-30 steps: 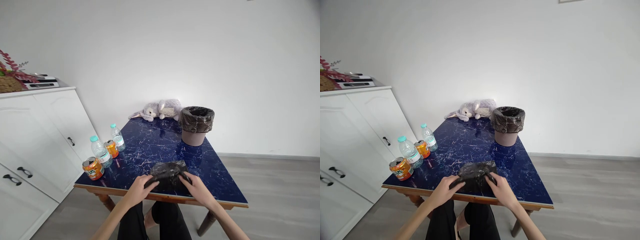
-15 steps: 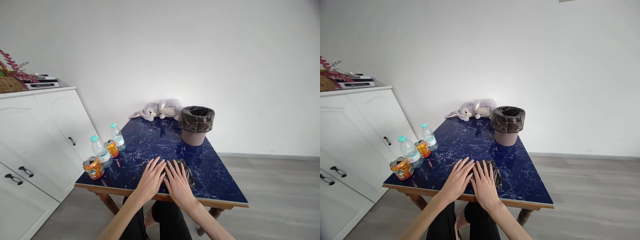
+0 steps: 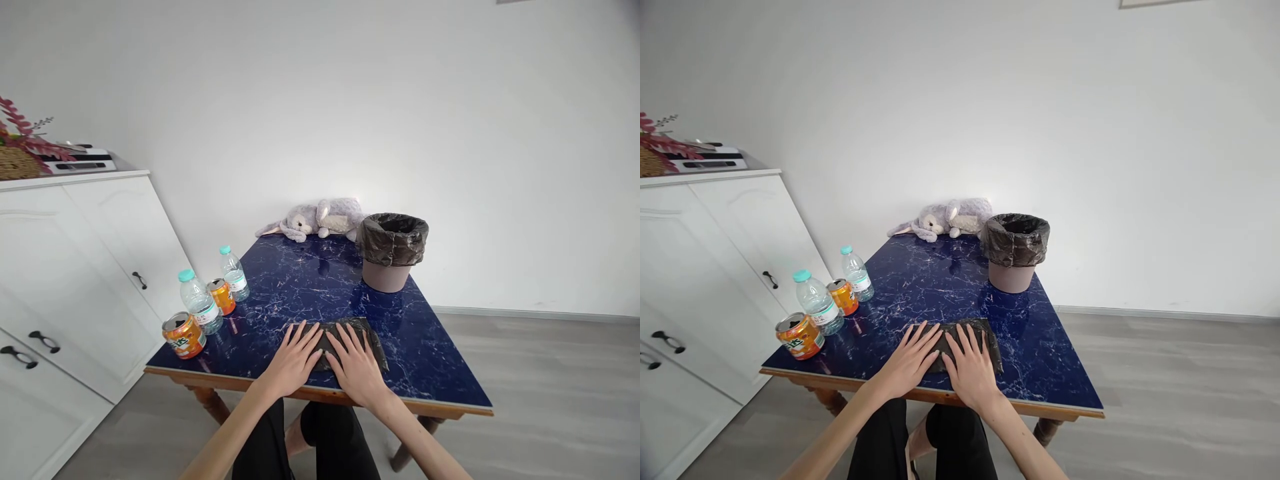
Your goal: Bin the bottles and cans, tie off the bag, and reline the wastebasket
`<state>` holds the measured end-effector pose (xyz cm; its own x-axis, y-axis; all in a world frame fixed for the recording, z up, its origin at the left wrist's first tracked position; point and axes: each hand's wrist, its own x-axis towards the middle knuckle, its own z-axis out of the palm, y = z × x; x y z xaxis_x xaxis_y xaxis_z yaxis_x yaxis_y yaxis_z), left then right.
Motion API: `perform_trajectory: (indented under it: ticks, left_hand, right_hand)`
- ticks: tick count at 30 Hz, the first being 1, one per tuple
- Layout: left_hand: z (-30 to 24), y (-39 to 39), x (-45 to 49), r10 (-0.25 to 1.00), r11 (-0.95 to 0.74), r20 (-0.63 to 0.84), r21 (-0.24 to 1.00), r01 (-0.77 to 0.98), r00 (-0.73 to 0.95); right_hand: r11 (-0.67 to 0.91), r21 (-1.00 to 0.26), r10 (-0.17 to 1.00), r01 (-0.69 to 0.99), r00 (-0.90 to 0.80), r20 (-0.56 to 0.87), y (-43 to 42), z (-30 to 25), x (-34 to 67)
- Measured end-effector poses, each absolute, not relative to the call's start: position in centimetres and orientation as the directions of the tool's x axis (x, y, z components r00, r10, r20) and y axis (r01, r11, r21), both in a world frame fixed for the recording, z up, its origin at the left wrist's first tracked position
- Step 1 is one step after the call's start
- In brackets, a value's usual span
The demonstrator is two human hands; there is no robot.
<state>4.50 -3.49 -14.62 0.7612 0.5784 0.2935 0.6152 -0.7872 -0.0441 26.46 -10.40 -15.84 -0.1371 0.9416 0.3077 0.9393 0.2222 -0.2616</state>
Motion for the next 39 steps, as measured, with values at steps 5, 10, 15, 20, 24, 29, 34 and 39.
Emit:
perform_trajectory:
  ticks: [5,10,15,20,24,29,34,39]
  left_hand:
    - [-13.9,-3.4,3.5,0.643,-0.752,0.311,0.085,0.654,0.699]
    - [-14.3,-2.8,2.3,0.764,-0.628,0.367,0.237,0.741,0.530]
    - [-15.0,-2.6,1.9,0.793,-0.597,0.347,0.277,0.753,0.501]
    - [-14.9,-3.0,2.2,0.796,-0.591,0.357,0.280,0.757,0.489]
    - [-14.7,-3.1,2.3,0.800,-0.585,0.354,0.274,0.764,0.485]
    - [-14.8,-3.5,2.3,0.786,-0.589,0.405,0.258,0.766,0.467]
    - [-15.4,-4.0,2.2,0.760,-0.605,0.465,0.248,0.757,0.455]
    - [-15.2,-4.7,2.2,0.770,-0.589,0.470,0.262,0.764,0.432]
  right_hand:
    - [0.251,-0.262,0.916,0.932,-0.140,0.377,-10.2,-16.4,26.7]
    - [0.248,-0.242,0.905,0.938,-0.136,0.403,-9.8,-16.5,28.1]
    - [0.185,-0.241,0.919,0.953,-0.081,0.385,-8.9,-17.5,31.7]
    - [0.109,-0.230,0.939,0.967,-0.024,0.344,-7.3,-18.7,37.6]
    - [0.063,-0.222,0.963,0.973,-0.001,0.269,-6.0,-19.1,42.6]
    - [0.064,-0.221,0.962,0.973,-0.001,0.273,-6.0,-18.8,45.3]
    - [0.203,-0.189,0.789,0.961,-0.046,0.613,-5.9,-10.6,43.3]
    - [0.092,-0.220,0.725,0.971,0.086,0.684,-1.4,1.4,42.8]
